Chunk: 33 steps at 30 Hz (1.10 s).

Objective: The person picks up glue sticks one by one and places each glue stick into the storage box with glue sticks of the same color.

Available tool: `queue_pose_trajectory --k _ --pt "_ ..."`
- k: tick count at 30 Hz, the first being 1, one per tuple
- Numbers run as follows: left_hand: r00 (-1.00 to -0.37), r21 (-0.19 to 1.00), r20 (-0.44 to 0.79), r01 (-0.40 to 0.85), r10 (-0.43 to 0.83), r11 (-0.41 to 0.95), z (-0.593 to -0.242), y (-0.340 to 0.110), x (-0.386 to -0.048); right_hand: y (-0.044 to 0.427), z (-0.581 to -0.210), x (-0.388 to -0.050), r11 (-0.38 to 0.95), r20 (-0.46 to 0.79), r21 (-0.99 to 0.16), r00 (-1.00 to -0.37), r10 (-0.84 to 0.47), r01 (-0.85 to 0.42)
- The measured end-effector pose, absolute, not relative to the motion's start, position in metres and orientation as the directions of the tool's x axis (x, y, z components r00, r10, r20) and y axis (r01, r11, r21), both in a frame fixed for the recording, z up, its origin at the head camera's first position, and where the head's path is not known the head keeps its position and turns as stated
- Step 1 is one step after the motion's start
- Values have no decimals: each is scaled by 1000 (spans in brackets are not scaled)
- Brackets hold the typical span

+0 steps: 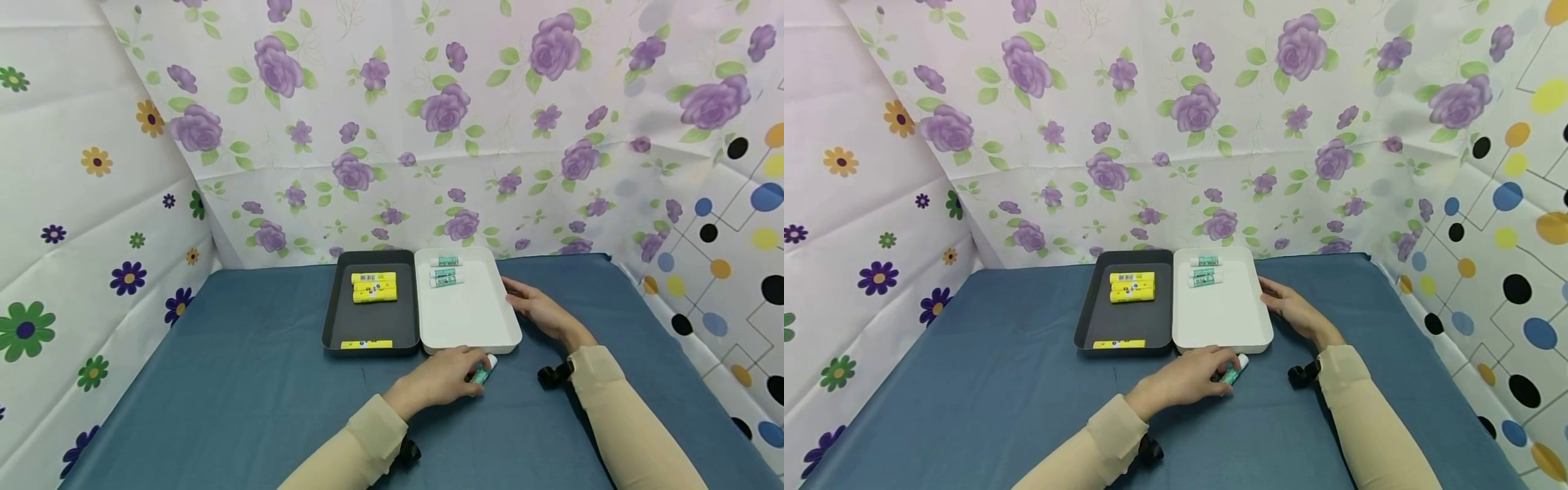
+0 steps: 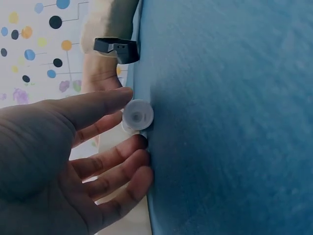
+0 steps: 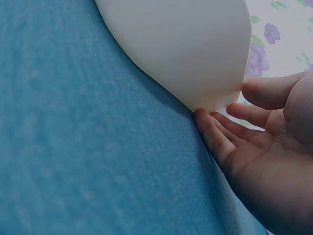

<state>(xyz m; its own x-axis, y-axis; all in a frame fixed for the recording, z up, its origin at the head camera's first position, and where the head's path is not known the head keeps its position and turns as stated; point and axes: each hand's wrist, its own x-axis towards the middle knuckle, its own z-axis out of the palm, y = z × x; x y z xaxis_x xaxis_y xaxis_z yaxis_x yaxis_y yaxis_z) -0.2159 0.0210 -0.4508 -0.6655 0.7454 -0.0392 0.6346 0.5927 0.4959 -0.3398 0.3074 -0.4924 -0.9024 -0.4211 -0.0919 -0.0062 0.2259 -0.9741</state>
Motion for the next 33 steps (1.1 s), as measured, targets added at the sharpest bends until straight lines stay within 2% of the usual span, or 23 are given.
queue_pose_trajectory --k 6,18,33 --pt "-668 525 -50 615 742 589 -450 19 -216 307 -492 -339 216 -93 -976 -902 -422 -1" --pt "-632 760 -40 483 774 434 -446 -5 -228 309 -492 -339 242 -104 -970 -903 -417 1" --pt "-635 775 -36 470 772 423 -440 -10 -230 307 -492 -340 234 -106 -972 -903 -416 6"
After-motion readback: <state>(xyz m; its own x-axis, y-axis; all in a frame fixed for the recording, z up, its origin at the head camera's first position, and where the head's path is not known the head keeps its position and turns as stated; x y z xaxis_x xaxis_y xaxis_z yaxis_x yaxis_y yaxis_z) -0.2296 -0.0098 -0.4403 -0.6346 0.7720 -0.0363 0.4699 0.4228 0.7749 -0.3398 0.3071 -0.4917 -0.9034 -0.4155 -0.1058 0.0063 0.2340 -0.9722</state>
